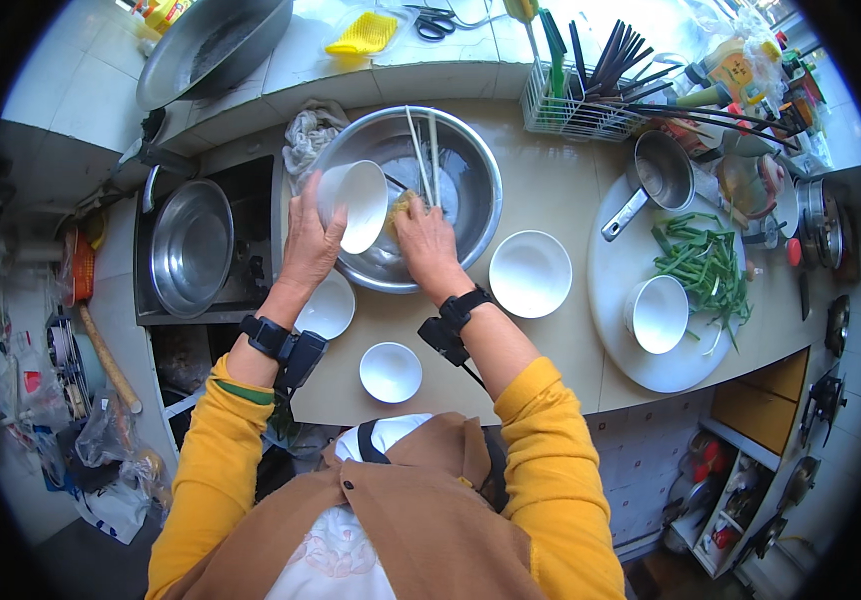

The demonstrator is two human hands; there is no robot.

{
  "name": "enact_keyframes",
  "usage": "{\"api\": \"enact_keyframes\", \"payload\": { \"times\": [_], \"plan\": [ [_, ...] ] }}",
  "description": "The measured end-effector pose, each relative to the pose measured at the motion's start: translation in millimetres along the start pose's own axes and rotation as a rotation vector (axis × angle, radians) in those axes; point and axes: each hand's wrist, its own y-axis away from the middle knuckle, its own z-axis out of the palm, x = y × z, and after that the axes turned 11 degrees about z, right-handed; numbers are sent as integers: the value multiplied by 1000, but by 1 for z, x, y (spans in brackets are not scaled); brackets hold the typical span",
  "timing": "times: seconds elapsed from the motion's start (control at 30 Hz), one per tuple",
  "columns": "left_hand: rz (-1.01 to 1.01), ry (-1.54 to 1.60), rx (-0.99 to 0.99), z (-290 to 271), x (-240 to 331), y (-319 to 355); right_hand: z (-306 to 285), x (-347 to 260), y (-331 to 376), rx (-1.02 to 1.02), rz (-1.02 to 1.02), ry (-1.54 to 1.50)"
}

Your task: The person trims green vegetables on a cutting board, places them in a plastic bag, and stores the bag in the refrigerator. Then the person washes several bowls and chopsticks in the sink using a sponge and running water.

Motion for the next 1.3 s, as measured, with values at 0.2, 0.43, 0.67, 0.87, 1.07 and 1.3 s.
{"api": "enact_keyframes", "payload": {
  "times": [0.2, 0.43, 0.67, 0.87, 1.07, 1.3],
  "plan": [
    [47, -87, -80, 13, -5, -4, -23, 10, -7, -152, 128, -287],
    [20, 45, -146, 29, -18, -13, -8, -9, 2, -490, 320, -1360],
    [26, 69, -166, 34, -24, -14, 17, -10, -3, 82, -270, -5],
    [2, 97, -168, 33, -20, -16, 12, -8, -13, -61, -156, -296],
    [-22, 134, -157, 36, -22, -20, 2, -24, 1, -530, 295, -1298],
    [-54, 138, -170, 34, -22, -22, 2, 1, 3, 132, -203, -303]
  ]
}}
